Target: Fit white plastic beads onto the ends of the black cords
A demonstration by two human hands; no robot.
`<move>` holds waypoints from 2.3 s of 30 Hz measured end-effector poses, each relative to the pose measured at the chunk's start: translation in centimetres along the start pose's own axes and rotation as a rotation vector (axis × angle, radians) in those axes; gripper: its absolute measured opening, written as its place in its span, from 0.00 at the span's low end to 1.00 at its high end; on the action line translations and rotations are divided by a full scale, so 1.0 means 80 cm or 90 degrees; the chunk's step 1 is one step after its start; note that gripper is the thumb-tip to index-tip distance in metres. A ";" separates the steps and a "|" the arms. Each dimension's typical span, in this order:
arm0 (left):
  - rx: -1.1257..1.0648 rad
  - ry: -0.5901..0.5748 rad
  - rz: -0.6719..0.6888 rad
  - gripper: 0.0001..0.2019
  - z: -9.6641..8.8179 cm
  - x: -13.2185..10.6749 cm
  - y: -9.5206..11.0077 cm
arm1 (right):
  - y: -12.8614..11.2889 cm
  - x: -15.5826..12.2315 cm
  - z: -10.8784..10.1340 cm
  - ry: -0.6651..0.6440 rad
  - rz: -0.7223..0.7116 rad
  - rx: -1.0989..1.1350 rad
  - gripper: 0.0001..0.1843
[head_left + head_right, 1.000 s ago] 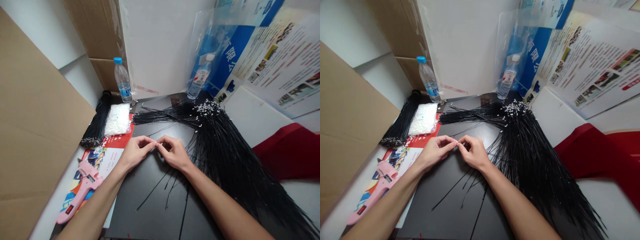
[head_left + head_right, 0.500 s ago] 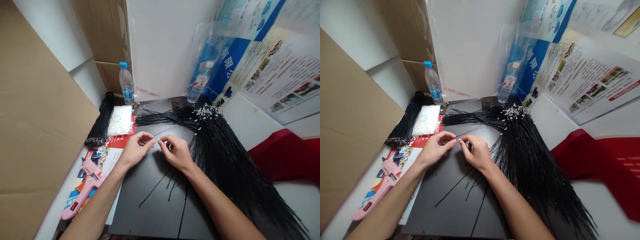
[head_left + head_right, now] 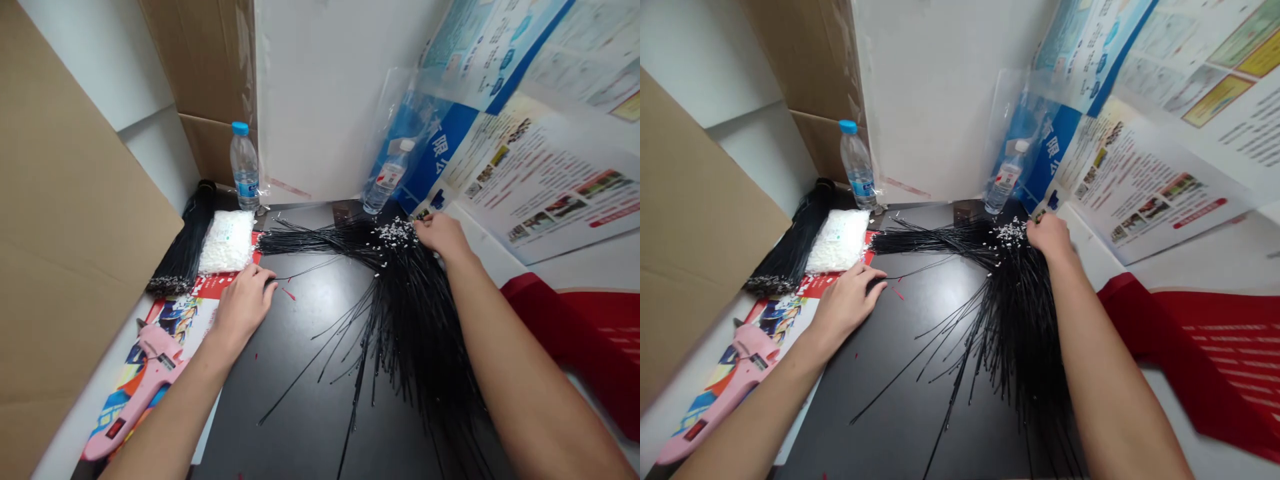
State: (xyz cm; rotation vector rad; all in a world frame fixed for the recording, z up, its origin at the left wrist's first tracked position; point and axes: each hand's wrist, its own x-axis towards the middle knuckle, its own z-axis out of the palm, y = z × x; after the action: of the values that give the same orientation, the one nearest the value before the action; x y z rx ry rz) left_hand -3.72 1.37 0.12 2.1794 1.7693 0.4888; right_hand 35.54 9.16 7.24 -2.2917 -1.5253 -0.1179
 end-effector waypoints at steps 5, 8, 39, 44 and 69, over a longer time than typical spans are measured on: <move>0.021 -0.007 -0.007 0.10 -0.001 0.007 0.002 | -0.020 -0.035 0.027 0.041 -0.064 -0.041 0.21; -0.015 0.012 0.019 0.09 0.004 0.008 0.001 | -0.075 -0.091 0.037 0.052 -0.326 0.054 0.19; -0.012 0.050 -0.143 0.11 -0.049 -0.007 -0.038 | -0.199 -0.198 -0.087 0.166 -0.635 -0.030 0.16; -0.423 -0.005 -0.043 0.09 -0.031 -0.002 -0.014 | -0.182 -0.226 0.022 -0.186 -0.487 0.246 0.09; -0.732 -0.194 -0.095 0.09 0.013 -0.003 0.013 | -0.157 -0.241 0.083 -0.388 -0.197 0.625 0.12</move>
State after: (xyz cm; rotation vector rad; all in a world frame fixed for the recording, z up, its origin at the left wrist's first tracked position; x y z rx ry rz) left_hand -2.40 0.88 -0.43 1.2083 1.0249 0.8097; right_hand 15.45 -1.05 -0.92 -1.3285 -1.6447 1.0815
